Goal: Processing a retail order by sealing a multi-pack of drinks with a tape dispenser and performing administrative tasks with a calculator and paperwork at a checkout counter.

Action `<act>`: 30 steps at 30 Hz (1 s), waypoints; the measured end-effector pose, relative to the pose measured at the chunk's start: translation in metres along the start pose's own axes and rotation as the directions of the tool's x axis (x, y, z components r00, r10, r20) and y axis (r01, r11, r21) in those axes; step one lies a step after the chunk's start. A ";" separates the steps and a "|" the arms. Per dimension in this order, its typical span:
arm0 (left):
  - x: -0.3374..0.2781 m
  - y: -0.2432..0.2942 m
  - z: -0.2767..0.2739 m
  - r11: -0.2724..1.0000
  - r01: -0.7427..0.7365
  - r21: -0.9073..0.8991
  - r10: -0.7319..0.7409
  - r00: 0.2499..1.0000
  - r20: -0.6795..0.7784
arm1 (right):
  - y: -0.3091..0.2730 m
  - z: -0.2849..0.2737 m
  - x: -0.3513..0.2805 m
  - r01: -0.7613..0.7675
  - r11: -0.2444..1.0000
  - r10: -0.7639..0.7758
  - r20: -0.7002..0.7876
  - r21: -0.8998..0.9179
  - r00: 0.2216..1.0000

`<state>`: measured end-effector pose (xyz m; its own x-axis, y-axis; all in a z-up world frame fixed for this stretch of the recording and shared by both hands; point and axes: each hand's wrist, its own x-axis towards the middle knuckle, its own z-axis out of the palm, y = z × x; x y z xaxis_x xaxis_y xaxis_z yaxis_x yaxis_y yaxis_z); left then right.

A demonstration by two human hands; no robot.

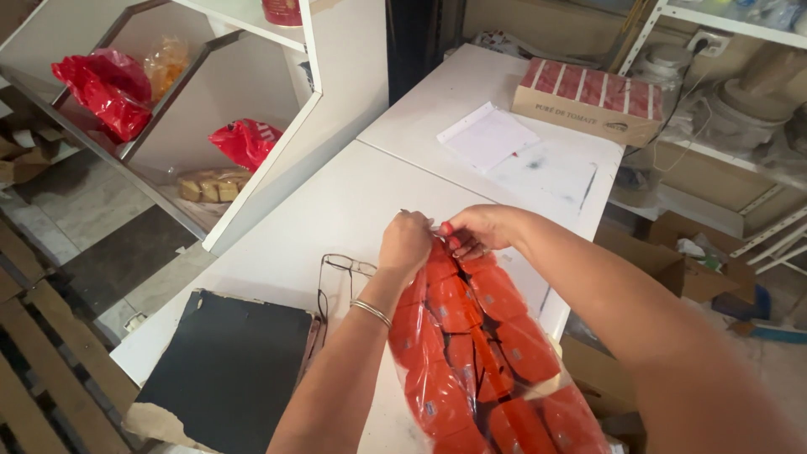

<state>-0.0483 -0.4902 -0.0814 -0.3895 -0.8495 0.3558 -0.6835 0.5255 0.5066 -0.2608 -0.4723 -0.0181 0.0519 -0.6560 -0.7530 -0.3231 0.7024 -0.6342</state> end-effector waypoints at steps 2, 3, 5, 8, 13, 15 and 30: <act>0.004 -0.006 0.009 0.999 -0.020 0.044 0.021 1.000 -0.010 | -0.002 0.005 -0.013 0.015 1.000 -0.015 -0.001 0.014 1.000; 0.006 -0.009 0.014 0.996 -0.035 0.086 0.036 0.999 -0.021 | -0.005 0.007 -0.019 0.028 0.999 -0.028 0.000 0.023 1.000; 0.004 -0.004 0.005 0.999 -0.013 0.032 0.014 1.000 -0.009 | -0.013 0.011 -0.027 0.011 0.999 -0.011 0.010 0.030 1.000; 0.001 -0.003 -0.001 0.999 0.019 -0.037 -0.019 1.000 0.015 | -0.018 0.012 -0.023 -0.024 0.999 0.024 0.021 0.028 1.000; 0.008 -0.014 0.013 0.998 0.024 -0.064 -0.025 1.000 -0.005 | -0.008 0.001 0.002 -0.019 1.000 0.019 0.010 0.022 1.000; 0.010 -0.015 0.016 0.999 0.046 -0.028 -0.045 0.999 0.025 | -0.002 -0.002 0.001 -0.010 1.000 0.010 0.027 -0.006 1.000; 0.011 0.023 -0.044 0.927 0.374 0.019 -0.340 0.818 0.464 | 0.005 -0.007 -0.028 0.027 0.983 -0.033 0.033 0.182 0.999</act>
<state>-0.0411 -0.4851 -0.0309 -0.3728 -0.8949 -0.2453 -0.7914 0.1686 0.5876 -0.2704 -0.4526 0.0009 0.0942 -0.6694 -0.7370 -0.1444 0.7232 -0.6753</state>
